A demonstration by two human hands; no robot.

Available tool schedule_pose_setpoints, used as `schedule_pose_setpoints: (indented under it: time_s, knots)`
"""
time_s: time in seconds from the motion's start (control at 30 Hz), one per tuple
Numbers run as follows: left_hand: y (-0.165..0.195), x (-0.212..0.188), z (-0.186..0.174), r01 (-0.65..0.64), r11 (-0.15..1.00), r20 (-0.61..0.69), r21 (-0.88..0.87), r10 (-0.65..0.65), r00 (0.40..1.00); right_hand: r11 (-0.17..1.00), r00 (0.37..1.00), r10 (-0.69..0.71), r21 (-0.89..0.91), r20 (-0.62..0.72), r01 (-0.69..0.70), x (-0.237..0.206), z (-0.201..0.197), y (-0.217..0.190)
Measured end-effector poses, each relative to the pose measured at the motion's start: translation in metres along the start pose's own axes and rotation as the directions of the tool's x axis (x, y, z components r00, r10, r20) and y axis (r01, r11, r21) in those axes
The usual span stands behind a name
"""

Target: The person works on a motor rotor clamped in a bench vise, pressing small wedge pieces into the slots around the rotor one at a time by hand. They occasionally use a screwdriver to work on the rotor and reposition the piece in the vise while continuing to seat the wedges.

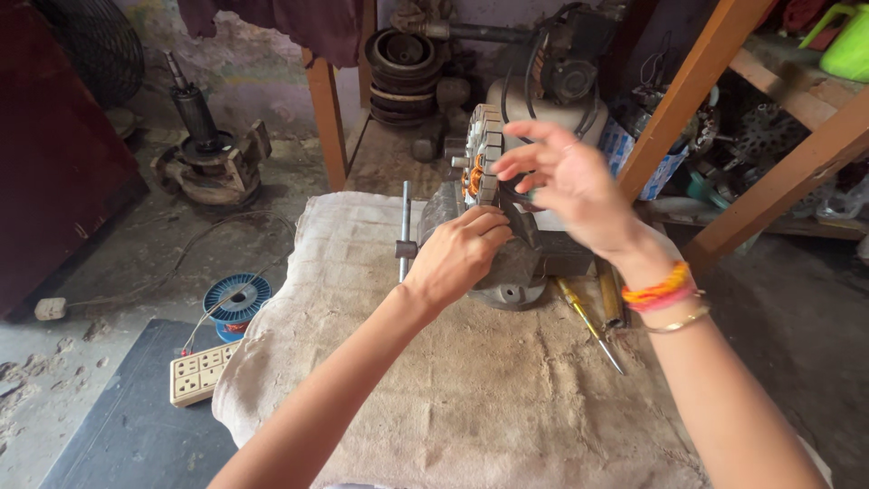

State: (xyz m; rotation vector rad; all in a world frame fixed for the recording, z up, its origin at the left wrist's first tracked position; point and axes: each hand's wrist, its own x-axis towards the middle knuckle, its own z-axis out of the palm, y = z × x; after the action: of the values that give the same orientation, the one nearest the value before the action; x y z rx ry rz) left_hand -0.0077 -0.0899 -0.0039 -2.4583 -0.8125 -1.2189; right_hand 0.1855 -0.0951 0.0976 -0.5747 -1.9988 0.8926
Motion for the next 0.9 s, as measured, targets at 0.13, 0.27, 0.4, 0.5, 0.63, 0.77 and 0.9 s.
schedule_pose_setpoints:
  time_s: [0.13, 0.27, 0.4, 0.5, 0.63, 0.77, 0.9]
  knots:
    - [0.001, -0.002, -0.006, 0.031, 0.998, 0.003, -0.049, -0.031, 1.0, 0.775, 0.942, -0.331, -0.555, 0.049, 0.301, 0.001, 0.028, 0.017]
    - [0.005, -0.007, -0.014, 0.118, 0.987, 0.012, -0.107, -0.117, 0.993, 0.578, 0.936, -0.348, -0.774, 0.056, 0.261, -0.008, 0.041, 0.028]
    - [0.011, -0.014, -0.023, 0.136, 0.962, -0.099, -0.239, -0.164, 0.982, 0.632, 0.973, -0.232, -0.758, 0.015, 0.162, -0.017, 0.041, 0.036]
    - [0.015, -0.019, -0.027, 0.366, 0.804, -0.033, -0.469, -0.43, 0.902, 0.653, 0.976, -0.212, -0.751, -0.053, 0.101, -0.026, 0.039, 0.038]
    - [0.013, -0.016, -0.021, 0.557, 0.507, 0.085, -0.658, -0.685, 0.724, 0.744, 0.968, -0.203, -0.666, -0.145, 0.057, -0.026, 0.046, 0.038]
    - [0.01, -0.013, -0.013, 0.44, 0.155, 0.182, -0.885, -0.754, 0.631, 0.842, 0.966, -0.144, -0.54, -0.213, 0.006, -0.029, 0.054, 0.038]
    - [0.011, -0.014, -0.01, 0.295, 0.001, 0.208, -0.956, -0.707, 0.676, 0.903, 0.954, -0.144, -0.429, -0.264, 0.018, -0.039, 0.06, 0.04]
